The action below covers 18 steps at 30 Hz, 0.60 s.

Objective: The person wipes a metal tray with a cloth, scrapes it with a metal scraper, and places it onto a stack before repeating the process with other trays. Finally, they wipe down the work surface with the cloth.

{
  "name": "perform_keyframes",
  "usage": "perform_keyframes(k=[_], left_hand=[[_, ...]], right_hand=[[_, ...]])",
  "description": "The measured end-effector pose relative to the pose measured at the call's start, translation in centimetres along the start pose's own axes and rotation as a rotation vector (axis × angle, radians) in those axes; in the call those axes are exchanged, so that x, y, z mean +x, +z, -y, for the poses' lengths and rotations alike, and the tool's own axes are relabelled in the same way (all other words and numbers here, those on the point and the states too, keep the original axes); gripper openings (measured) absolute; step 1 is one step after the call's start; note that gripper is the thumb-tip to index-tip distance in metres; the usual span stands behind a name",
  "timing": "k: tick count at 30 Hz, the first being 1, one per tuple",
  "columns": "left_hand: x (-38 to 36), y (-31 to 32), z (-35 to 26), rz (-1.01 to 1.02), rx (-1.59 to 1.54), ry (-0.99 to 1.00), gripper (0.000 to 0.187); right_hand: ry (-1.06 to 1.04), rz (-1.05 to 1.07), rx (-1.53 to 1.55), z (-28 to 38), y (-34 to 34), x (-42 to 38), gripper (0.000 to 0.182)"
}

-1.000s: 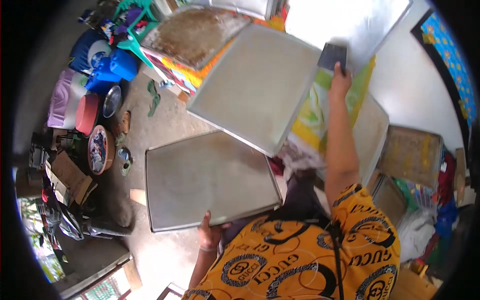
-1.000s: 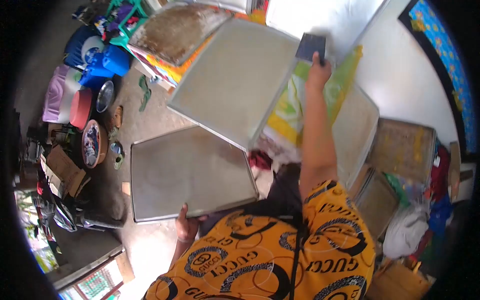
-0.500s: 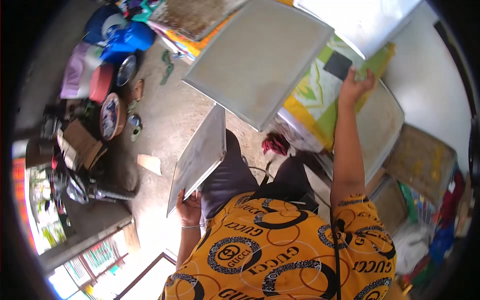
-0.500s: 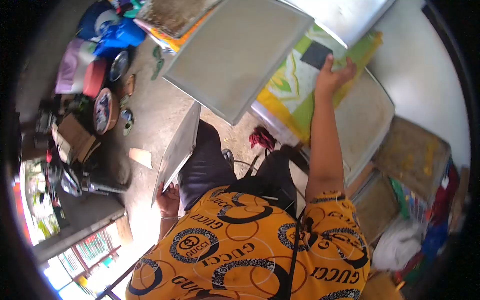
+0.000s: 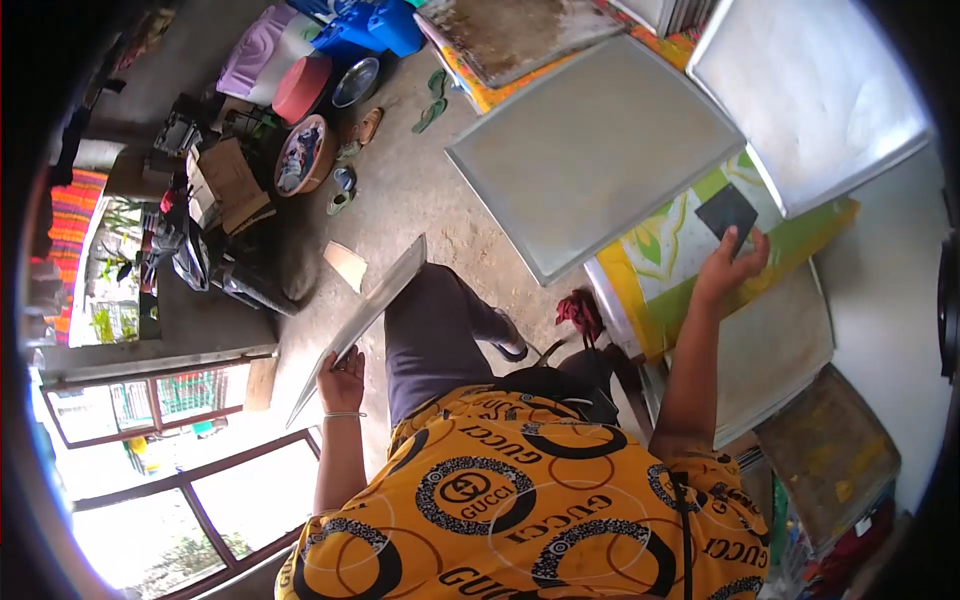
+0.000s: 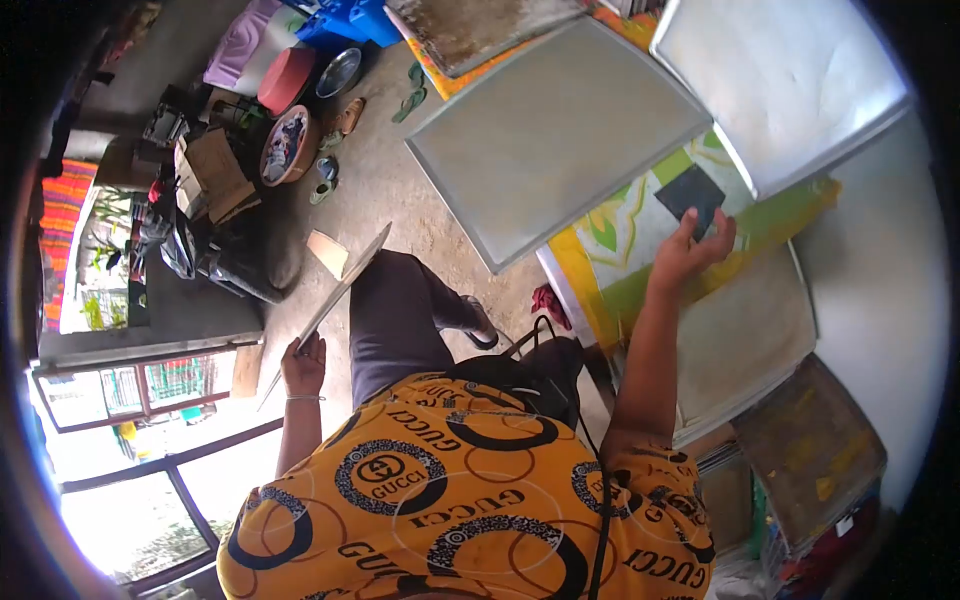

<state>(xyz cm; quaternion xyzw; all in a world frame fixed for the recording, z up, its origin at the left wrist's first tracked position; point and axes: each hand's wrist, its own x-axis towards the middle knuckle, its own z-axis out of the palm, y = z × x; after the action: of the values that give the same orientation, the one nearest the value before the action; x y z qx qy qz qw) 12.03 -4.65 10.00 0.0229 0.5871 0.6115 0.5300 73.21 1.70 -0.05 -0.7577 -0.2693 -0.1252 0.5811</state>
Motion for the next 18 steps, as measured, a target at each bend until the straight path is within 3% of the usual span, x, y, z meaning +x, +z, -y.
perform_keyframes(k=[6, 10, 14, 15, 16, 17, 18], left_hand=[[5.2, -1.5, -1.6, -0.16, -0.092, -0.042, 0.024], [17.2, -4.6, -0.6, -0.055, -0.305, -0.291, 0.035], [31.1, -1.2, 2.2, 0.134, -0.473, -0.35, 0.029], [33.4, -0.5, 1.8, -0.064, -0.287, -0.487, 0.032], [35.8, -0.1, 0.8, 0.039, -0.019, -0.59, 0.037], [37.8, 1.4, 0.4, -0.003, -0.012, -0.557, 0.039], [39.5, 2.9, -0.7, -0.149, -0.182, -0.665, 0.04]], right_hand=[[-0.122, 0.051, -0.116, -1.1, 0.6, 0.1, 0.041], [-0.151, 0.005, -0.254, -1.5, 0.9, 0.1, 0.042], [0.139, -0.064, -0.052, 2.7, 1.6, -1.0, 0.045], [0.241, -0.032, -0.091, 4.8, 0.6, -2.1, 0.047], [0.348, 0.005, -0.134, 7.0, -0.7, -3.9, 0.048], [0.35, 0.081, -0.269, 7.9, -1.5, -6.2, 0.048], [0.347, 0.161, -0.398, 8.1, -1.8, -8.2, 0.048]])
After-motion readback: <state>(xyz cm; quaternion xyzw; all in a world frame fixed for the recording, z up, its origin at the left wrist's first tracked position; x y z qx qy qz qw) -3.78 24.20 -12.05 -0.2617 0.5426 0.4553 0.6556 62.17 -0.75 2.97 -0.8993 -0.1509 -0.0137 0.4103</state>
